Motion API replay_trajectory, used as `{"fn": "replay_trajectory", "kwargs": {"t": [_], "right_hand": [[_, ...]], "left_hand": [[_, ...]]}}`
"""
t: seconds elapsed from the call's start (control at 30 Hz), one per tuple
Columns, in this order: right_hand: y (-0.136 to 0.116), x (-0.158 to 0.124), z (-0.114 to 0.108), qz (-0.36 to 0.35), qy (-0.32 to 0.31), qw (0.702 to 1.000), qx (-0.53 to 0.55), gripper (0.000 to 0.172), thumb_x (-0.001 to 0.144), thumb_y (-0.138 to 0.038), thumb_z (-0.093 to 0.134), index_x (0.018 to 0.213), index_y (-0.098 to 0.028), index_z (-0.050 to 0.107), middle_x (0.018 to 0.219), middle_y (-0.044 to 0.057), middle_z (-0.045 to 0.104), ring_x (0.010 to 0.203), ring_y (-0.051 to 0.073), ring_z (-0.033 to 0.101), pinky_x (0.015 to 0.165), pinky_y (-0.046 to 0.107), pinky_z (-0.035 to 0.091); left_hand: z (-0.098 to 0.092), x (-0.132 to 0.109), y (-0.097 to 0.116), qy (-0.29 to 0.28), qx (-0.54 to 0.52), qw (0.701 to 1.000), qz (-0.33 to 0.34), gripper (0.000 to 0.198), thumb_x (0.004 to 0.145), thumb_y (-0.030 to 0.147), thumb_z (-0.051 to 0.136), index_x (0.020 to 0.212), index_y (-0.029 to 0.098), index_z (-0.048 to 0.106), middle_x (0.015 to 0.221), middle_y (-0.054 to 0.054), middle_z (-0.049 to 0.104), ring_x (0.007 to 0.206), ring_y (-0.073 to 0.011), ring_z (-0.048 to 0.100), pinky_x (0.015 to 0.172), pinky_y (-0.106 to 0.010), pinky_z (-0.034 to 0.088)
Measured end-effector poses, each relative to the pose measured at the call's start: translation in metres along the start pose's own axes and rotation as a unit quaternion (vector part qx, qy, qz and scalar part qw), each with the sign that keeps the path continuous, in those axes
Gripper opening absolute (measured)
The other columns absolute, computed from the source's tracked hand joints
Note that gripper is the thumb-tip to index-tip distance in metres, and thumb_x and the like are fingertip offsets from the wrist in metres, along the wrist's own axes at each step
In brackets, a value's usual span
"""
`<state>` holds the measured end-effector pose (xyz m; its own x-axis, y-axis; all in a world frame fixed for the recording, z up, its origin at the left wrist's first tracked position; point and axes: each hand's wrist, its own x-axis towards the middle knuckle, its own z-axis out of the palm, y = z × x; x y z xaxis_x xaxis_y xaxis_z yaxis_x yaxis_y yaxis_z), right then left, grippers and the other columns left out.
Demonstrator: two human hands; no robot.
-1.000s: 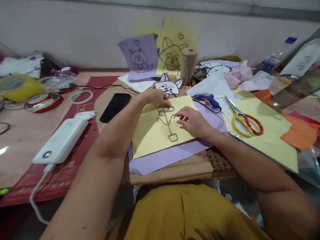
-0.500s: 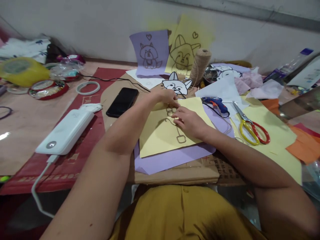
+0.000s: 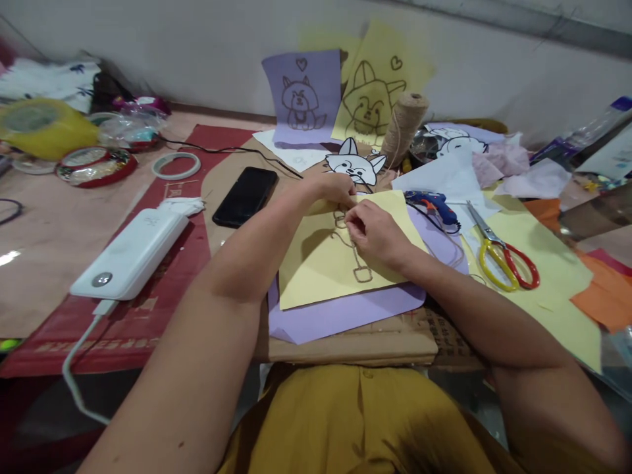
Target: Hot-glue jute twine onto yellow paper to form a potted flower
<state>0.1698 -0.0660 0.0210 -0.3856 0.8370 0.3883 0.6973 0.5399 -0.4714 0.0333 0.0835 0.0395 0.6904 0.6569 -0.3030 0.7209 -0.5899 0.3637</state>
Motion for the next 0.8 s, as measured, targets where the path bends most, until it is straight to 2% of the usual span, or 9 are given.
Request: {"fn": "replay_trajectory", "kwargs": {"t": [0.07,0.13,0.3,0.37,0.53,0.67,0.8], "right_hand": [[-0.002,-0.001,-0.001,-0.022,0.005,1.000,0.006,0.008,0.091,-0.012,0.054,0.089,-0.019,0.059,0.097,0.007,0.063,0.085,0.018,0.058,0.076,0.031,0.046],[-0.004,-0.001,0.000,-0.037,-0.015,0.999,-0.007,0.009,0.095,-0.015,0.053,0.092,-0.018,0.061,0.099,0.008,0.063,0.089,0.019,0.059,0.080,0.032,0.047],[-0.008,-0.001,0.007,-0.023,-0.156,0.983,-0.098,0.013,0.098,-0.021,0.056,0.099,-0.015,0.067,0.107,0.012,0.064,0.096,0.023,0.059,0.084,0.036,0.047],[-0.010,-0.002,0.007,-0.028,-0.181,0.977,-0.108,0.013,0.097,-0.021,0.058,0.096,-0.014,0.069,0.105,0.012,0.065,0.096,0.023,0.059,0.083,0.035,0.046],[-0.007,-0.008,-0.003,-0.006,-0.171,0.985,-0.034,0.009,0.092,-0.016,0.063,0.086,-0.017,0.068,0.091,0.007,0.067,0.086,0.019,0.060,0.080,0.032,0.046],[-0.001,-0.009,-0.007,0.004,-0.128,0.992,-0.008,0.010,0.093,-0.014,0.060,0.091,-0.018,0.069,0.095,0.007,0.069,0.091,0.020,0.061,0.084,0.032,0.047],[-0.001,-0.010,-0.003,-0.009,-0.146,0.989,-0.030,0.013,0.095,-0.015,0.058,0.098,-0.017,0.071,0.101,0.010,0.068,0.096,0.021,0.061,0.087,0.034,0.048]], "left_hand": [[0.001,0.002,-0.002,0.007,0.011,1.000,0.007,0.024,0.066,0.036,0.064,0.079,0.020,0.077,0.073,-0.003,0.069,0.066,-0.0153,0.050,0.062,-0.028,0.033],[0.001,0.002,-0.002,0.008,0.022,1.000,0.003,0.027,0.068,0.038,0.063,0.082,0.020,0.078,0.076,-0.003,0.070,0.068,-0.0157,0.050,0.063,-0.029,0.033],[-0.001,-0.003,0.003,0.010,0.020,1.000,-0.010,0.039,0.070,0.054,0.070,0.089,0.021,0.080,0.075,-0.003,0.069,0.067,-0.0151,0.050,0.065,-0.028,0.031],[-0.002,-0.004,0.004,0.016,0.016,1.000,-0.006,0.041,0.068,0.057,0.073,0.086,0.021,0.079,0.073,-0.003,0.069,0.067,-0.0148,0.049,0.064,-0.028,0.030],[0.001,0.000,0.001,0.018,0.011,1.000,-0.003,0.041,0.067,0.061,0.075,0.073,0.020,0.076,0.066,-0.003,0.066,0.061,-0.0145,0.045,0.062,-0.030,0.028],[0.001,0.004,-0.002,0.018,0.009,1.000,-0.002,0.039,0.067,0.059,0.076,0.077,0.021,0.078,0.067,-0.002,0.066,0.062,-0.0148,0.047,0.064,-0.030,0.029],[0.002,0.004,-0.002,0.022,0.007,1.000,0.001,0.040,0.066,0.059,0.076,0.081,0.022,0.080,0.068,-0.002,0.067,0.065,-0.0156,0.049,0.066,-0.030,0.030]]}}
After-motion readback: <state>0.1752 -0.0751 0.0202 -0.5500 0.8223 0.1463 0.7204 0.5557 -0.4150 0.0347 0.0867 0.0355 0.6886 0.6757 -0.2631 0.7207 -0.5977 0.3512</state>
